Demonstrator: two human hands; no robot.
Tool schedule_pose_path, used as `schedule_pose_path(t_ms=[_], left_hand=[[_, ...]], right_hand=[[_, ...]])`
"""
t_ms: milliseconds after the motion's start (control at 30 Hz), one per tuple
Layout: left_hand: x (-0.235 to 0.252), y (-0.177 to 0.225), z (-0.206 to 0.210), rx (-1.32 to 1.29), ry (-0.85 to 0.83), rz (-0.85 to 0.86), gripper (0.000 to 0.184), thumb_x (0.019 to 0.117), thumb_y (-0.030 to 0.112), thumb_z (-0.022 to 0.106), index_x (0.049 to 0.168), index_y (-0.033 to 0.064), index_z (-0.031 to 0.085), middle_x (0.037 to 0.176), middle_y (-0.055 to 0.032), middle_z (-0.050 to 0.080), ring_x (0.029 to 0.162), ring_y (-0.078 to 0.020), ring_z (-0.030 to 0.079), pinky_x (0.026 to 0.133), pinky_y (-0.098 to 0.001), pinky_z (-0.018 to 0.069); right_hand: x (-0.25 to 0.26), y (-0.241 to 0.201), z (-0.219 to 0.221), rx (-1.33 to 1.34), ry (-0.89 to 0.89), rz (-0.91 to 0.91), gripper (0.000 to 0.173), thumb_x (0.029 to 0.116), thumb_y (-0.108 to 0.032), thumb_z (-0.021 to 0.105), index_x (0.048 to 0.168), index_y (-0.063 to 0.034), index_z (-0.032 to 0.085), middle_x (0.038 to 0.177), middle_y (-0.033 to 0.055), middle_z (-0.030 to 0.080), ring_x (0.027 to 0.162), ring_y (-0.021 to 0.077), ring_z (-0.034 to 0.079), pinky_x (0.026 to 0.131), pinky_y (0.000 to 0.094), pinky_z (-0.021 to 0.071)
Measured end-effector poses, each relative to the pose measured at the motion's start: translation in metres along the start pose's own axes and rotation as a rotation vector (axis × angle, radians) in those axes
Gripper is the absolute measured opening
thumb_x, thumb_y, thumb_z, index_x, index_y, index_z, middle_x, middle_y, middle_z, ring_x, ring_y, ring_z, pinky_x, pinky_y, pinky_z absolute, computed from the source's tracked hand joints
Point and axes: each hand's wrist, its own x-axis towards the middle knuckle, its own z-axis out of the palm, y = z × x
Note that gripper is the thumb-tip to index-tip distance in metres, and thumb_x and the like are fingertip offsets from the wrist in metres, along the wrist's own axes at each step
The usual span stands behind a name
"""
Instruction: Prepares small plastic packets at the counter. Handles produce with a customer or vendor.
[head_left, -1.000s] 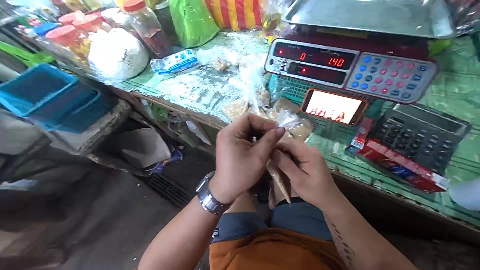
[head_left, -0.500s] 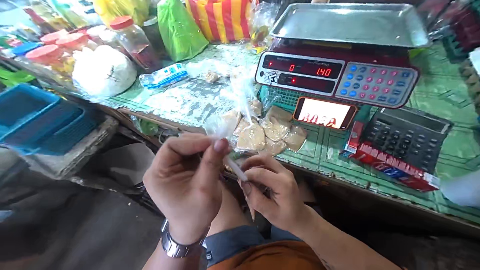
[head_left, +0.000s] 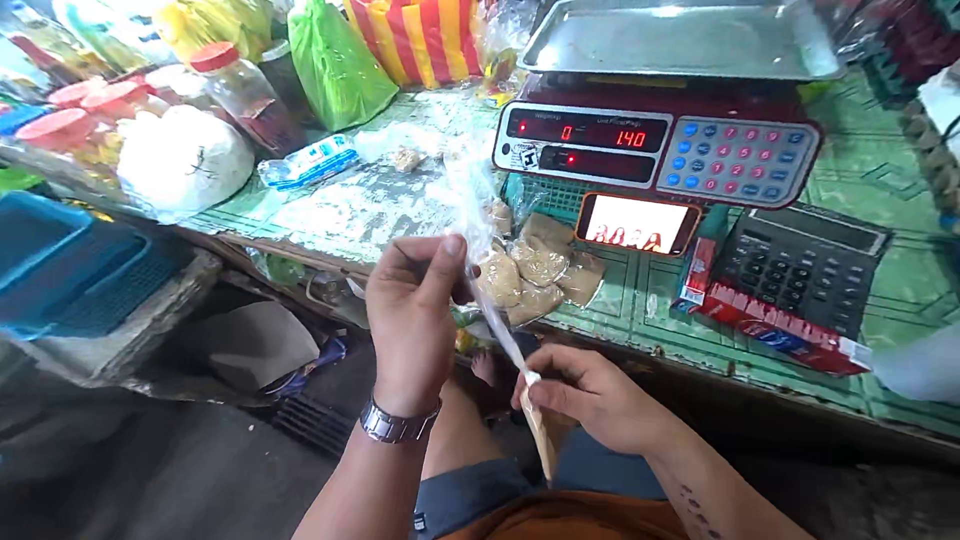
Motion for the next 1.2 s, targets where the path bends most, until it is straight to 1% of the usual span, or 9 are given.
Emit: schedule_pose_path(t_ms=[167, 300, 567, 667, 767, 900, 967, 1100, 1200], left_hand=[[-0.053, -0.033, -0.013, 0.118, -0.324, -0.285, 0.049, 0.1063, 0.033, 0.046, 0.139, -0.0039, 0.048, 0.115, -0.0127, 0.07, 0.093, -0.0198, 0.072, 0.08, -0.0386, 0.063], [-0.089, -0.051, 0.004, 0.282, -0.294, -0.235, 0.051, 0.0921, 0.027, 0.077, 0.133, 0.0011, 0.062, 0.12, -0.0083, 0.068, 0.103, -0.0125, 0.07, 0.091, -0.0309, 0.0614], [-0.033, -0.052, -0.009, 0.028, -0.025, -0.384, 0.017, 0.101, 0.012, 0.062, 0.103, -0.0005, 0.073, 0.089, -0.0085, 0.074, 0.08, -0.0141, 0.071, 0.077, -0.033, 0.0612], [0.011, -0.055, -0.002, 0.054, -0.007, -0.404, 0.027, 0.103, 0.016, 0.06, 0.121, -0.0021, 0.067, 0.099, -0.0124, 0.073, 0.084, -0.0179, 0.072, 0.078, -0.0364, 0.062], [0.078, -0.057, -0.013, 0.342, -0.087, -0.397, 0.058, 0.1051, 0.027, 0.056, 0.153, 0.0003, 0.036, 0.124, -0.0172, 0.068, 0.105, -0.0241, 0.071, 0.087, -0.0436, 0.0607], [0.195, -0.065, -0.04, 0.706, -0.071, -0.351, 0.061, 0.105, 0.022, 0.056, 0.156, 0.0027, 0.031, 0.138, -0.0225, 0.059, 0.106, -0.0318, 0.069, 0.087, -0.0488, 0.0586], [0.257, -0.083, -0.059, 0.872, -0.042, -0.296, 0.062, 0.1023, 0.016, 0.057, 0.157, 0.004, 0.031, 0.142, -0.0239, 0.055, 0.102, -0.0354, 0.07, 0.084, -0.053, 0.0591], [0.352, -0.14, -0.093, 1.285, -0.092, -0.187, 0.079, 0.0834, 0.002, 0.069, 0.157, 0.0071, 0.038, 0.154, -0.0244, 0.045, 0.134, -0.0466, 0.052, 0.105, -0.0688, 0.0448], [0.371, -0.17, -0.102, 1.514, -0.258, -0.227, 0.07, 0.0877, 0.009, 0.071, 0.153, 0.0078, 0.045, 0.143, -0.0284, 0.055, 0.128, -0.0509, 0.055, 0.102, -0.0737, 0.0436]], right_hand=[[-0.006, 0.004, -0.006, -0.288, 0.298, 0.052, 0.02, 0.0929, -0.03, 0.073, 0.102, -0.0127, 0.076, 0.092, -0.0052, 0.075, 0.083, 0.0028, 0.07, 0.074, 0.0225, 0.0611], [0.026, 0.008, -0.003, -0.477, 0.635, -0.107, 0.024, 0.0906, -0.036, 0.075, 0.1, -0.0133, 0.076, 0.087, -0.0071, 0.074, 0.077, -0.0017, 0.069, 0.069, 0.0169, 0.0593], [0.091, -0.006, -0.011, 0.048, 0.558, -0.084, 0.014, 0.0881, -0.021, 0.077, 0.096, -0.0089, 0.078, 0.08, -0.0025, 0.074, 0.072, 0.0041, 0.069, 0.066, 0.02, 0.0589], [0.108, -0.003, -0.031, -0.115, 0.638, -0.14, 0.041, 0.0945, -0.034, 0.07, 0.127, -0.0088, 0.068, 0.105, 0.0002, 0.075, 0.089, 0.0079, 0.071, 0.078, 0.0274, 0.061], [0.098, -0.001, -0.05, -0.567, 0.684, -0.124, 0.071, 0.0948, -0.044, 0.068, 0.148, -0.0004, 0.049, 0.141, 0.022, 0.057, 0.119, 0.0337, 0.064, 0.095, 0.052, 0.0563], [0.063, 0.02, -0.044, -0.776, 0.511, -0.107, 0.063, 0.0911, -0.026, 0.074, 0.141, 0.0068, 0.055, 0.141, 0.034, 0.054, 0.129, 0.0537, 0.053, 0.107, 0.0672, 0.0426], [0.061, 0.043, -0.042, -0.878, 0.562, -0.238, 0.047, 0.0909, -0.024, 0.074, 0.129, 0.0028, 0.066, 0.13, 0.0297, 0.063, 0.122, 0.0493, 0.059, 0.105, 0.0619, 0.0463], [0.07, 0.051, -0.042, -0.945, 0.589, -0.304, 0.025, 0.0958, -0.021, 0.067, 0.117, -0.0097, 0.073, 0.119, 0.0198, 0.069, 0.12, 0.0381, 0.062, 0.108, 0.0555, 0.0449], [0.071, 0.051, -0.045, -0.898, 0.577, -0.26, 0.02, 0.0999, -0.021, 0.064, 0.116, -0.0128, 0.073, 0.12, 0.017, 0.07, 0.124, 0.0344, 0.061, 0.112, 0.0544, 0.0411]])
